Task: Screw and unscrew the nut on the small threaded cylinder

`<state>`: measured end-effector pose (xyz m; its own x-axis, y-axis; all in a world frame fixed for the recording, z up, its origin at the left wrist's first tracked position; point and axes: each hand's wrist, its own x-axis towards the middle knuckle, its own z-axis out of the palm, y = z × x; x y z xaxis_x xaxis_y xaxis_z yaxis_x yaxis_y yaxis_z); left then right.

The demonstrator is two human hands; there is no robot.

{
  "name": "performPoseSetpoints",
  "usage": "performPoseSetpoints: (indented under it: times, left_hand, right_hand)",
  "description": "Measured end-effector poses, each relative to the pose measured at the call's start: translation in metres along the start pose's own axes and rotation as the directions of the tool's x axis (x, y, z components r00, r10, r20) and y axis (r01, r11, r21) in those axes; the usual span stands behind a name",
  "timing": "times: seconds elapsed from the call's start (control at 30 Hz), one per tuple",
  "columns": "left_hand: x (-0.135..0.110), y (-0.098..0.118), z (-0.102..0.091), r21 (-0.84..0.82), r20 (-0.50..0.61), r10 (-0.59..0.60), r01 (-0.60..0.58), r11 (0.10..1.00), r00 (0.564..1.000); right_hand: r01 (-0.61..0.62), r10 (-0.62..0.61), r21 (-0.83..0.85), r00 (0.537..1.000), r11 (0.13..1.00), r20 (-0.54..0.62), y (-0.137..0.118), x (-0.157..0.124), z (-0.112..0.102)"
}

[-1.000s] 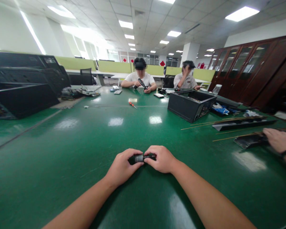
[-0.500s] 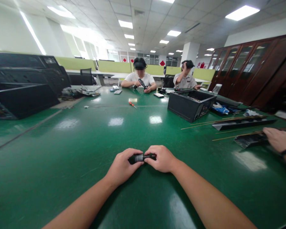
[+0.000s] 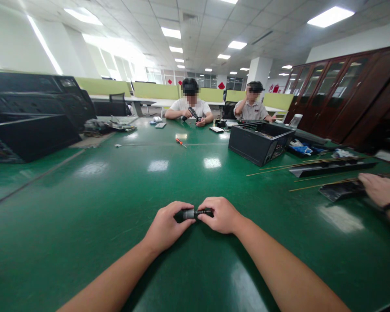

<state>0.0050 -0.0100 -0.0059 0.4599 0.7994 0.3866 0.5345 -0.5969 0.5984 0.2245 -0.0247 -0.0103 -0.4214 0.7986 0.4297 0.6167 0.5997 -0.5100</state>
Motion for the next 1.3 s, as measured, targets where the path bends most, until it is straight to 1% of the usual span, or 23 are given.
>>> performPoseSetpoints:
  times: [0.47,0.87,1.3]
  left_hand:
    - [0.0003,0.0014,-0.0011,0.021,-0.007,0.024,-0.024,0.999,1.0]
    - [0.0004,0.0013,-0.0015,0.024,-0.011,0.008,-0.008,1.0,1.0]
    - [0.0006,0.0006,-0.0016,0.023,-0.042,0.026,-0.025,0.999,0.999]
  right_hand:
    - [-0.01,0.01,-0.006,1.0,1.0,-0.011,0.0,-0.0003,-0.0012]
    - [-0.023,0.023,-0.009,1.0,1.0,-0.012,0.0007,-0.0007,-0.0037]
    - [-0.03,0.03,0.005,0.999,1.0,-0.033,0.0016,-0.0013,-0.0051]
